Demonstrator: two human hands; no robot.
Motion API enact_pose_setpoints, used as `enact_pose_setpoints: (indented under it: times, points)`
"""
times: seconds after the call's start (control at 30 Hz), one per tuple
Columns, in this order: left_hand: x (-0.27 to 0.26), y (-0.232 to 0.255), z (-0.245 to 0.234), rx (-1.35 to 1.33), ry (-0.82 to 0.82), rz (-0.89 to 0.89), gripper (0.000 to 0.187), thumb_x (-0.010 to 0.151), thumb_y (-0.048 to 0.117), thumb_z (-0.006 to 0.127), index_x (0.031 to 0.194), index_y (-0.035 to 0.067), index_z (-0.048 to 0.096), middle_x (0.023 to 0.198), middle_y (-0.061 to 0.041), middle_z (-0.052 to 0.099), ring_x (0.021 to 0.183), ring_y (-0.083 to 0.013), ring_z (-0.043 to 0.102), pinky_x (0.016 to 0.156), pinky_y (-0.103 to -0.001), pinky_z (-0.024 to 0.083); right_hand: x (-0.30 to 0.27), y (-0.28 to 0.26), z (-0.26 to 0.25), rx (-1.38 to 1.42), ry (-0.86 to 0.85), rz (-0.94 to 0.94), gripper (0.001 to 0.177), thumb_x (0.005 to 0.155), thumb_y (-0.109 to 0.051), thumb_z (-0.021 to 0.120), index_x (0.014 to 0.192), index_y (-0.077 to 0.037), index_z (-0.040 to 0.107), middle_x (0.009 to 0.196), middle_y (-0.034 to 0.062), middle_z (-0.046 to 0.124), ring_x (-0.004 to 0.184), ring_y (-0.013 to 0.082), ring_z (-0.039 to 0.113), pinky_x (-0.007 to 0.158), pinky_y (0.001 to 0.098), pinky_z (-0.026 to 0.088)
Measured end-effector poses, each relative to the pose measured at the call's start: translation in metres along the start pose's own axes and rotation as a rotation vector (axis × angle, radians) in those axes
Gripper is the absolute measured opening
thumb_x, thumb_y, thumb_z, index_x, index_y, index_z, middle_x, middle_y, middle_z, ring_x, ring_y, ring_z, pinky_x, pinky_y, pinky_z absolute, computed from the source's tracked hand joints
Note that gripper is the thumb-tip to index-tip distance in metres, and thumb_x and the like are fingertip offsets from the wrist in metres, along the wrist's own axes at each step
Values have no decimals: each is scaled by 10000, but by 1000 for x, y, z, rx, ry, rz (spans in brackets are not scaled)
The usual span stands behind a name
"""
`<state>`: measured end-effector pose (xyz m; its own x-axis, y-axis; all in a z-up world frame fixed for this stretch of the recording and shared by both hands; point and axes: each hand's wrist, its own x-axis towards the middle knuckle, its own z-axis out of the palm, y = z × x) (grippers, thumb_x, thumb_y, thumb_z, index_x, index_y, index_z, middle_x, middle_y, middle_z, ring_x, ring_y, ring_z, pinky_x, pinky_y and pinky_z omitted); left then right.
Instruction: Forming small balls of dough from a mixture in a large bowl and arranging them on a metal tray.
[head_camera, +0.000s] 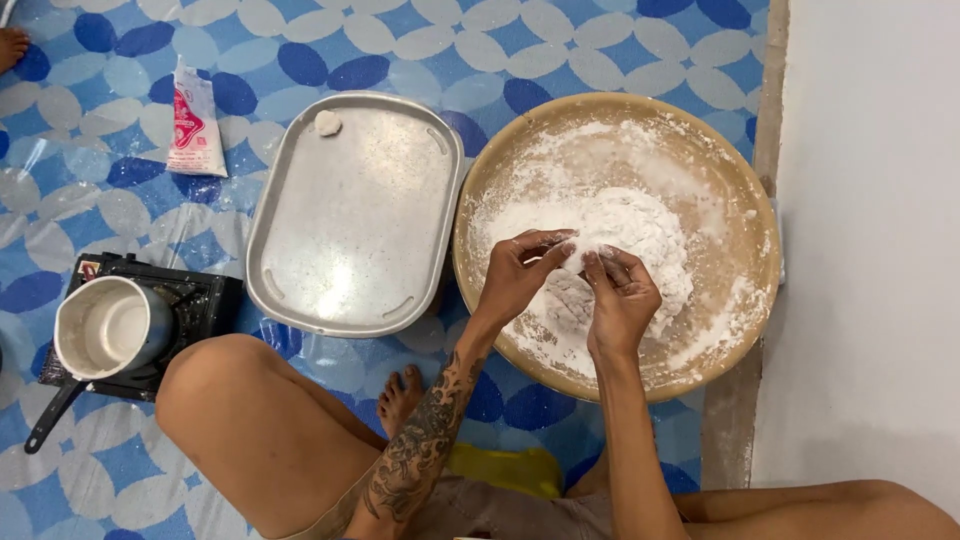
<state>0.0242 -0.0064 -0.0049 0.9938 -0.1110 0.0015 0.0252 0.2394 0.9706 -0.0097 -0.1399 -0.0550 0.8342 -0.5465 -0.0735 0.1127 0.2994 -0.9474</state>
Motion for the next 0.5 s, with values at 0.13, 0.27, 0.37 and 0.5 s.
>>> enact_pose_setpoints:
  times: [0.13,0.27,0.37,0.5]
  points:
    - [7,-21,1,4,54,22,229,883,130,823,1095,53,782,986,-114,750,910,-165,715,773,-294,636,-5,-16,15,-28,-17,-3,242,906,-51,822,1114,-4,708,949,150,754,856,172,762,768,322,650]
    - [4,-17,-1,17,132,21,219,894,158,821,1087,60,784,1011,-93,760,956,-179,731,798,-294,633,-5,-13,23,-29,-59,20,343,865,-8,825,1177,-12,683,937,139,753,850,155,758,794,312,652]
    - [5,-16,-10,48,111,1,199,887,176,828,1055,76,792,1000,-75,771,974,-158,722,828,-289,614,-1,-11,24,-50,-48,24,358,832,15,847,1151,-11,687,893,123,743,802,128,742,779,298,645]
    - [14,-16,-21,30,70,-27,209,846,190,862,985,59,776,939,-92,765,935,-146,712,809,-276,603,-2,-26,37,-48,-94,73,437,775,34,876,1156,-10,667,852,98,727,786,110,735,770,294,638]
